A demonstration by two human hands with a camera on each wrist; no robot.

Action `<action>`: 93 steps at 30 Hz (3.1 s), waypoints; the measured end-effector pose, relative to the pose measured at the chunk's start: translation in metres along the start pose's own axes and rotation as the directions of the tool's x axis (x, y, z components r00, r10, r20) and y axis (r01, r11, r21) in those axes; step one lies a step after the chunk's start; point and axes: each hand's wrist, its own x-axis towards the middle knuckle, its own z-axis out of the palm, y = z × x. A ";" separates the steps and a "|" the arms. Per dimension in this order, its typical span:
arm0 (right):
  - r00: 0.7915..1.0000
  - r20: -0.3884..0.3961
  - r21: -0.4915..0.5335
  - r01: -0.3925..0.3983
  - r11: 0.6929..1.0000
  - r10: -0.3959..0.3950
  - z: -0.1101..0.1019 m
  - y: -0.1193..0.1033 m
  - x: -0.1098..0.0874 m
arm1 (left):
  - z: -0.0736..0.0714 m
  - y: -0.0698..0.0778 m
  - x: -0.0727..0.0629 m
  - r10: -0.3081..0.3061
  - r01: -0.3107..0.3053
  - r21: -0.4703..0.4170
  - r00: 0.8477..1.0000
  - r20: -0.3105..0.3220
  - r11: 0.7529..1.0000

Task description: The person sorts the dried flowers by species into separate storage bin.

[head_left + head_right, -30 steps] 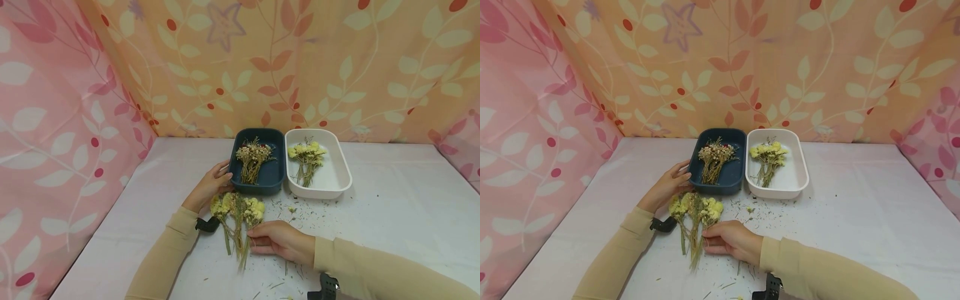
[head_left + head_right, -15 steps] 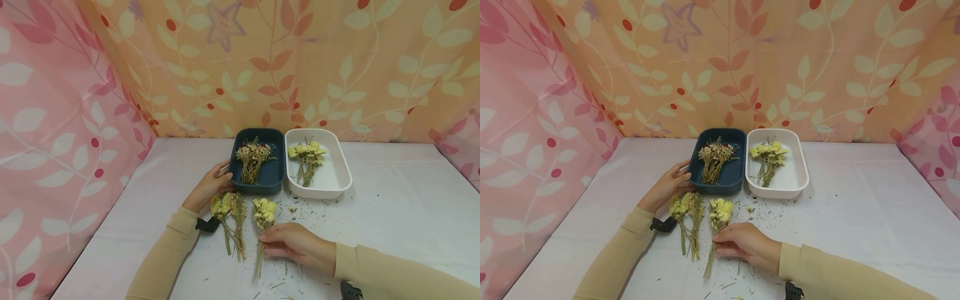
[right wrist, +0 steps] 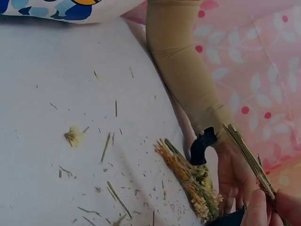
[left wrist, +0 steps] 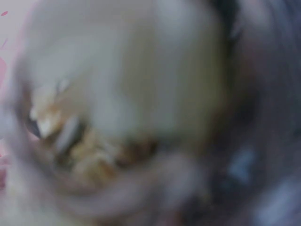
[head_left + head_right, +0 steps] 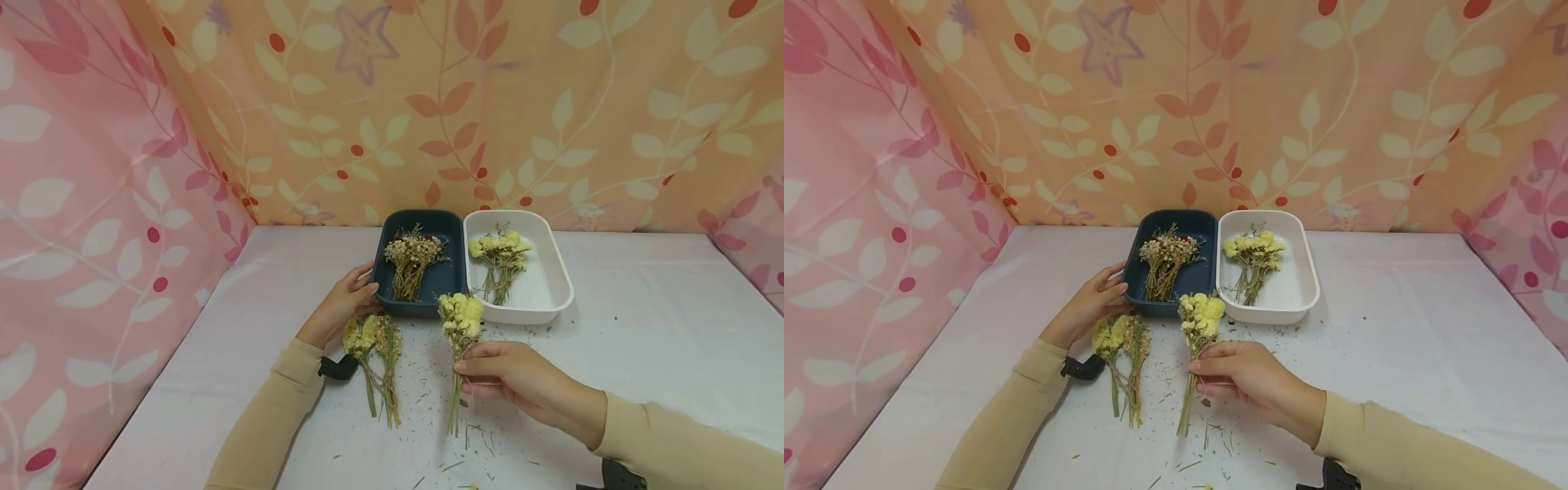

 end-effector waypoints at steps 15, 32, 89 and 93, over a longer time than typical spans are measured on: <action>0.995 -0.081 0.055 0.054 0.997 -0.050 -0.041 -0.033 0.004 | 0.000 0.001 -0.001 -0.001 0.001 -0.007 1.000 -0.007 1.000; 0.991 -0.124 0.101 0.060 0.993 -0.047 -0.077 -0.055 0.027 | 0.001 0.000 -0.001 -0.011 0.011 0.000 1.000 -0.017 1.000; 0.927 -0.364 -0.129 0.042 0.991 -0.086 -0.121 -0.053 0.109 | 0.002 0.001 0.000 -0.023 0.023 -0.013 1.000 -0.010 1.000; 0.928 -0.355 -0.173 0.051 0.984 -0.111 -0.120 -0.051 0.110 | 0.002 0.001 0.000 -0.021 0.021 -0.011 1.000 -0.009 1.000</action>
